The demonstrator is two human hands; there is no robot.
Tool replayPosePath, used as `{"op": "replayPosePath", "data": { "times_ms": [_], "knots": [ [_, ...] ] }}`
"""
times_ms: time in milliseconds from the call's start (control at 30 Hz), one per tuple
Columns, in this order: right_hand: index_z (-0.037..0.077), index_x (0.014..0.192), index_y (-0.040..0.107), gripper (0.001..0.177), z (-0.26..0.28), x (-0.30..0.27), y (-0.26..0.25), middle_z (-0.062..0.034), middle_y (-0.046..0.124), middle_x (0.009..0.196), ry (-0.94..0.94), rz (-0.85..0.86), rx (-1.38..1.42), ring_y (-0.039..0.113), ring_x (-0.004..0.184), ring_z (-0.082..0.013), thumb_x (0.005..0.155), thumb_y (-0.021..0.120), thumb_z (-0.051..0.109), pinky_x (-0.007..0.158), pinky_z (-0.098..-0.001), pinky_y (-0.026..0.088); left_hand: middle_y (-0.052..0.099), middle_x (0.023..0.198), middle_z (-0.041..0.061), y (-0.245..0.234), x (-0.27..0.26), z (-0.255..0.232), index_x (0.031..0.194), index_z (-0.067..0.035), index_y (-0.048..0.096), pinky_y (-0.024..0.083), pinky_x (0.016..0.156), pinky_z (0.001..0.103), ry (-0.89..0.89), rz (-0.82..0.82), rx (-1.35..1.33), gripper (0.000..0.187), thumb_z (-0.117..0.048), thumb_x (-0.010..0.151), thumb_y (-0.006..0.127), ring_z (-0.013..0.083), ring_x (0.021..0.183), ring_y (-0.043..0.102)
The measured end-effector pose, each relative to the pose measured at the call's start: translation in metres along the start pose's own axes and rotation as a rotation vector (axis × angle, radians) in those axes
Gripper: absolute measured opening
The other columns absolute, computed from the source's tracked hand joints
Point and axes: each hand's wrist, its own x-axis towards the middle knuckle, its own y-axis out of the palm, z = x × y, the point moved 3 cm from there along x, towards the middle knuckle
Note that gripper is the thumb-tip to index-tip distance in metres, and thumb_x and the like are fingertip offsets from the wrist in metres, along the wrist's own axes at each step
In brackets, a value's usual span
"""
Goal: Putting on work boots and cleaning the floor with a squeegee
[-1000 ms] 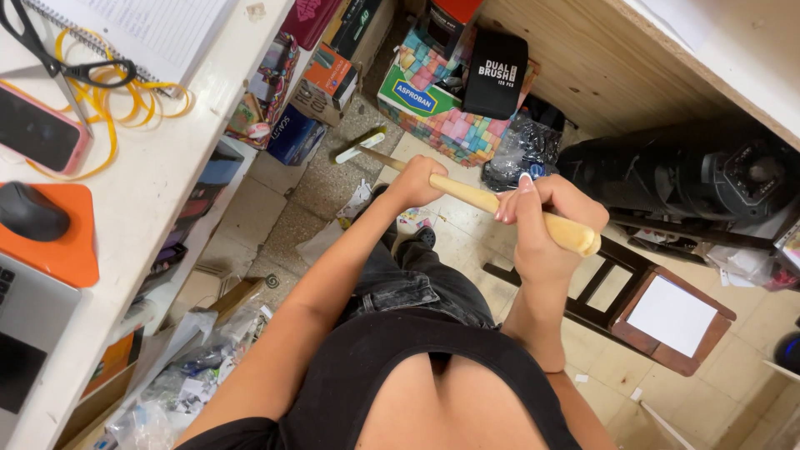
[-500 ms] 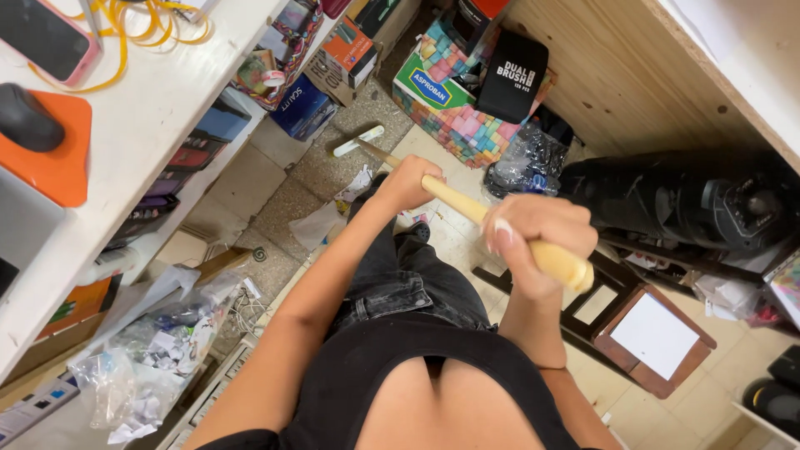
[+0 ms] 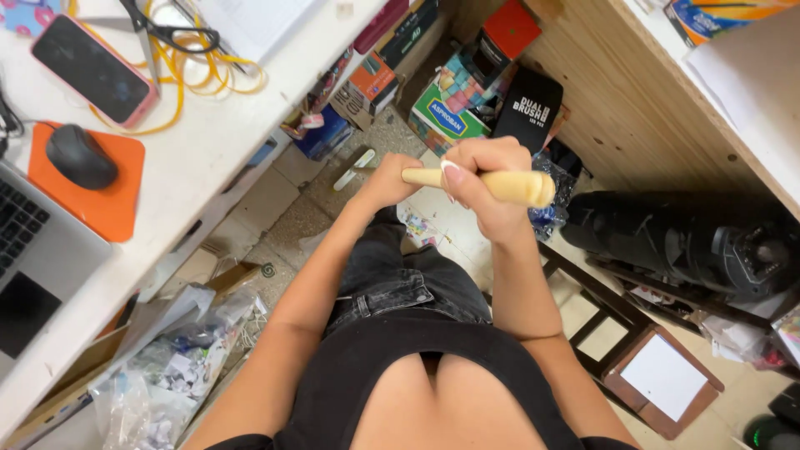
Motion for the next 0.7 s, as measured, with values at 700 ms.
{"op": "replayPosePath", "data": {
  "times_ms": [700],
  "knots": [
    [0.005,0.053,0.044,0.048,-0.035,0.049,0.025,-0.0002,0.035,0.041,-0.066,-0.059,0.154,0.037,0.037,-0.0105,0.096,0.064,-0.004,0.040,-0.0246,0.039,0.051,0.046,-0.001,-0.047,0.016,0.004,0.057,-0.019,0.059,0.040,0.050,0.030,0.042,0.037,-0.196,0.039,-0.031,0.090,0.074,0.0137,0.043,0.046]
  ]
}}
